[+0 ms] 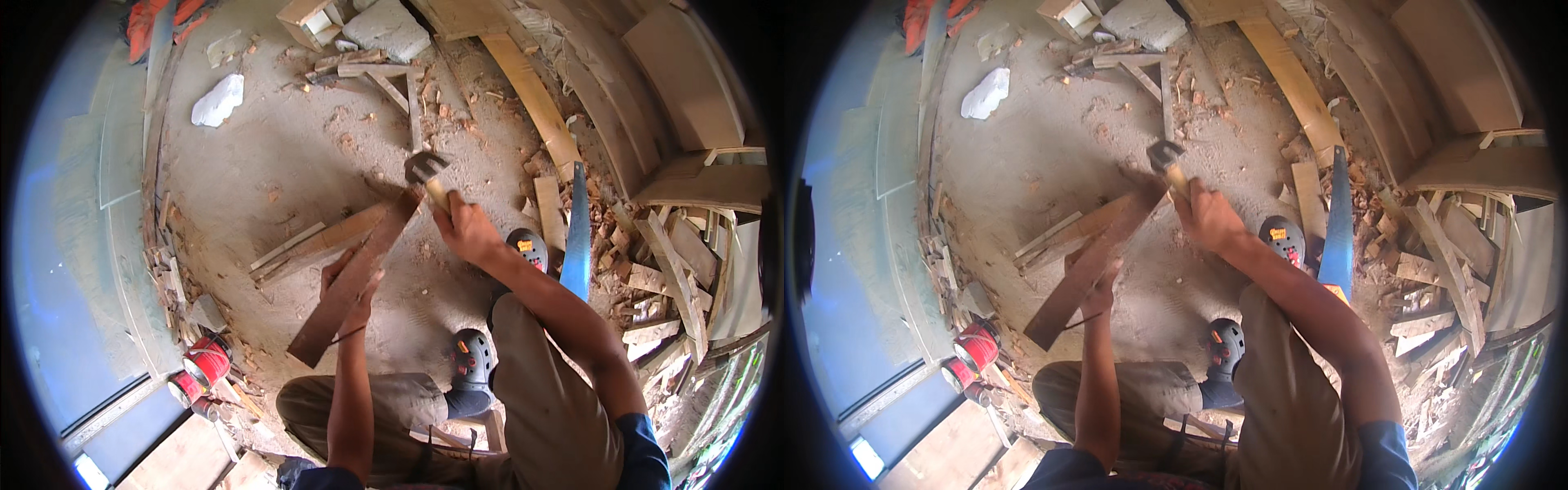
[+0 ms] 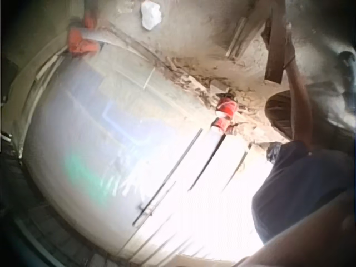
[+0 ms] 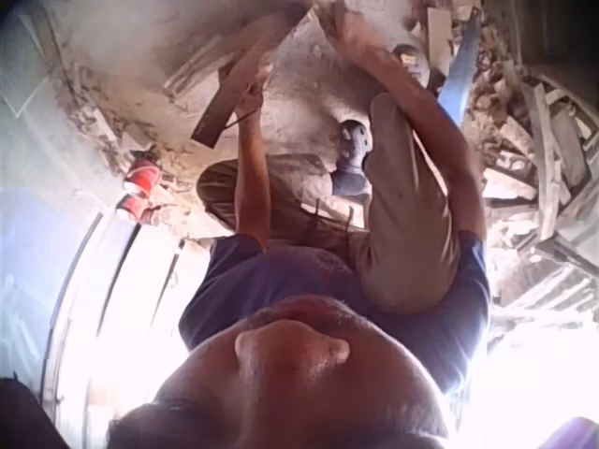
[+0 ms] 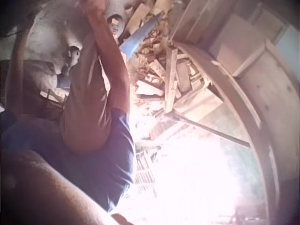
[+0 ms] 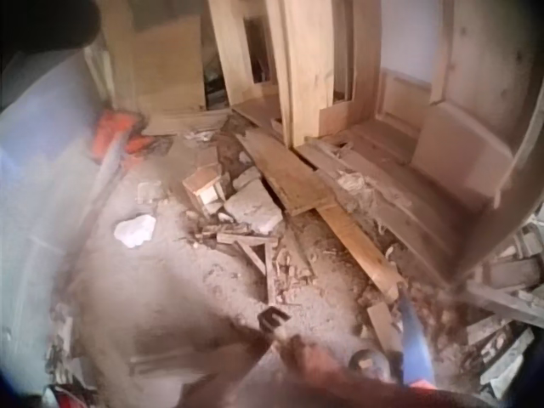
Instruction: The person picks up a hand saw and a hammer, then sits on the floor to work on a piece of wood. They use the hammer to strike the wood repeatedly, splitting it into smaller pieces.
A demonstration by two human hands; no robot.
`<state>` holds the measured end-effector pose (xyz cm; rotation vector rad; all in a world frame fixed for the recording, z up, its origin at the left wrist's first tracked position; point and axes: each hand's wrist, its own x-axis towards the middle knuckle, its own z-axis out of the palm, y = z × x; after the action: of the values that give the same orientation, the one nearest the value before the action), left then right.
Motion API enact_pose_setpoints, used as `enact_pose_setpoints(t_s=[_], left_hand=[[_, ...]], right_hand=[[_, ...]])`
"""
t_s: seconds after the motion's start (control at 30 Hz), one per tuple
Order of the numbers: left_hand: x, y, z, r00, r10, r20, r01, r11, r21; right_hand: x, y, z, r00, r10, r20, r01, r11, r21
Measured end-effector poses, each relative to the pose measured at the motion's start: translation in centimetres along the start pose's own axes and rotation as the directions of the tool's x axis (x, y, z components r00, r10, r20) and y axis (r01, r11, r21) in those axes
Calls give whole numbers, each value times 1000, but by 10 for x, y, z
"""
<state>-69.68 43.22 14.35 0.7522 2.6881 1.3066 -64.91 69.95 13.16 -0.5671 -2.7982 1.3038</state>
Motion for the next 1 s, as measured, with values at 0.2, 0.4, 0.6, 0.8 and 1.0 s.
enact_pose_setpoints(t_s=[0.2,0.4,0.6,0.8,1.0], left_hand=[[-12,-3,4,996,-8,-87,-8,984,-178],[-8,-9,8,994,11,-112,-35,977,-208],[3,5,-4,917,-356,-182,201,804,-560],[21,16,-70,876,-436,-207,-146,170,-975],[32,65,-163,836,-490,-245,-331,-95,-939]], right_hand=[[6,-61,-40,994,72,-80,-54,976,211],[-10,13,4,997,-54,-48,49,994,-96],[-38,-15,-59,982,176,-68,-177,984,-8],[-108,-102,-145,850,397,347,-518,750,412],[-163,-212,-190,695,177,697,-505,810,299]])
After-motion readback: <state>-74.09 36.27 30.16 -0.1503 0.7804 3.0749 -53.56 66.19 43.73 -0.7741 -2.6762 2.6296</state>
